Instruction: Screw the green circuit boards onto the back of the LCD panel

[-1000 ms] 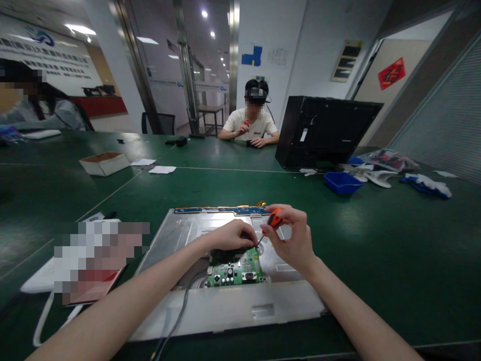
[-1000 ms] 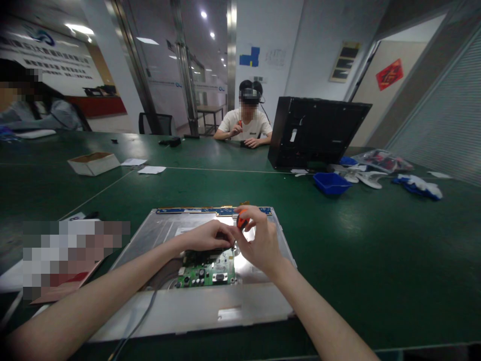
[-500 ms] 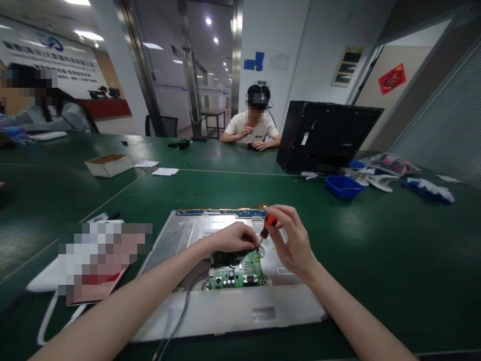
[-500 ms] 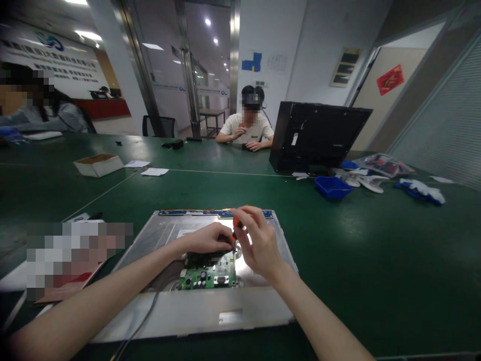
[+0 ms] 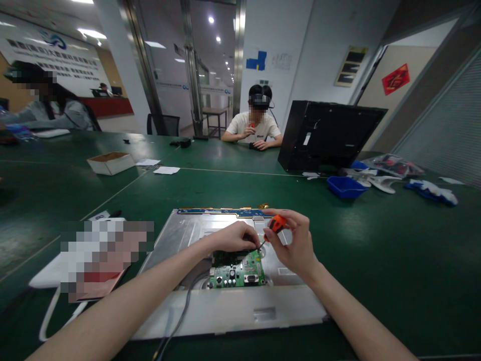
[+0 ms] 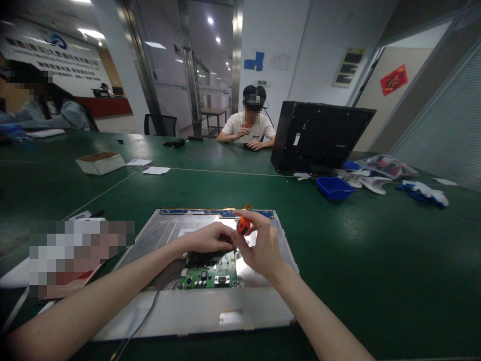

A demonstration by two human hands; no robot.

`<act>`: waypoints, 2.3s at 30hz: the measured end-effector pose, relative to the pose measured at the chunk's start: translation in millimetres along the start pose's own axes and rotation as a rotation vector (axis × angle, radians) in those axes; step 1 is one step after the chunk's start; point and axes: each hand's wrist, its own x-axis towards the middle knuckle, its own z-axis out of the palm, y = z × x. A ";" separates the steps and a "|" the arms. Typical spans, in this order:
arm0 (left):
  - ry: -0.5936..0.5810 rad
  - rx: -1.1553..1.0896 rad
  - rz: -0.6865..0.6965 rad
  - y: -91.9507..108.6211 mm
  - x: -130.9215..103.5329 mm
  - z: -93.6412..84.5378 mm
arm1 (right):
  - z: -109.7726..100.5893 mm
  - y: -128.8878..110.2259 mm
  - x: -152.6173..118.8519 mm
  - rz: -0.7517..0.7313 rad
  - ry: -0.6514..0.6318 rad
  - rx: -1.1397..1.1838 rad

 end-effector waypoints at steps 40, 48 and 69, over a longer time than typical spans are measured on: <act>0.012 -0.005 -0.047 9.5 -0.6 -0.4 | -1.7 5.7 -0.6 0.078 0.013 -0.014; 0.020 0.030 -0.027 12.0 -0.8 -1.3 | -6.3 -2.9 7.3 -0.005 -0.089 -0.052; 0.017 0.042 -0.017 12.1 -0.3 -1.5 | -5.8 -1.4 5.5 -0.015 -0.059 -0.121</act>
